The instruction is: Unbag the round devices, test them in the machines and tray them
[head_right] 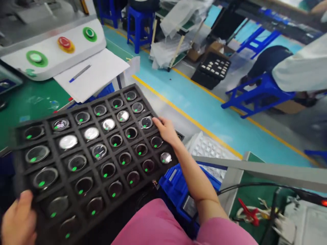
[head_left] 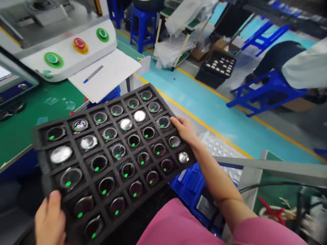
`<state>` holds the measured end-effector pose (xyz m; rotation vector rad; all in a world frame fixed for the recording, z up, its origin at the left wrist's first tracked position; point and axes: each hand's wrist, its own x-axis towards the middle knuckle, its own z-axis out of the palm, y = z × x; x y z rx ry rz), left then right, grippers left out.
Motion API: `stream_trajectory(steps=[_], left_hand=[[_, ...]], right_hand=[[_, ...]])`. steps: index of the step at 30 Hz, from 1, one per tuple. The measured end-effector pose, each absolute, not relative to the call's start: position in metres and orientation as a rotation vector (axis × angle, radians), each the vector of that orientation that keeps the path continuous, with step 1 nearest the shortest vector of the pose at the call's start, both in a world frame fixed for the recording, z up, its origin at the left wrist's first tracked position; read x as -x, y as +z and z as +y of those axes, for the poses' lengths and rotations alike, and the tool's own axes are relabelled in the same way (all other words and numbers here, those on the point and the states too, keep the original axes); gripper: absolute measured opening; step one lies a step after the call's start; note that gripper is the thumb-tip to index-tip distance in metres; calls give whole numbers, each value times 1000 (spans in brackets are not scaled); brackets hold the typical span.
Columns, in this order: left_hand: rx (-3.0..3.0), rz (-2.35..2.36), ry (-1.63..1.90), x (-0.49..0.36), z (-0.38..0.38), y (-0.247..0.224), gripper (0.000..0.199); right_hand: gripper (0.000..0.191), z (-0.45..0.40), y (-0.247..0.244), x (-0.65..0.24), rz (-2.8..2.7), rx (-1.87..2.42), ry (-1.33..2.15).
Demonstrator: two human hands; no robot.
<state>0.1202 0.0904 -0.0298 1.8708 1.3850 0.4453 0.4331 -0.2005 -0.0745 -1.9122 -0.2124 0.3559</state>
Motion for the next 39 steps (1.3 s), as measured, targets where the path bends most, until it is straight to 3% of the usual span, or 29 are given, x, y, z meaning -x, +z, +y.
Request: stream_trajectory(steps=[2,7,14,17,19,27,39], left_hand=[[-1734,1403,464,-175,83,-39,42],[-1714,879,311,-310,57,-72,54],[-1969,532,129,-451,50,-114,37],[-2070,479,43,-501,41,-125,33],[-2149,437,-30,-527,31,-137,32],[-2500,259,-454,-587,-12,-212,30],[-2673,-349,-627,-624,-111,-311,33]], right_hand=[[48,-232,-74,-462,-122,1945,242],[46,-296,-85,-527,92,2069,-63],[44,-351,-131,-567,463,2122,-263],[33,-354,-166,-550,702,2079,-249],[23,-347,-194,-528,867,2027,-217],[32,-272,-299,-413,1399,1692,-16],[33,-171,-380,-328,1687,1135,349]])
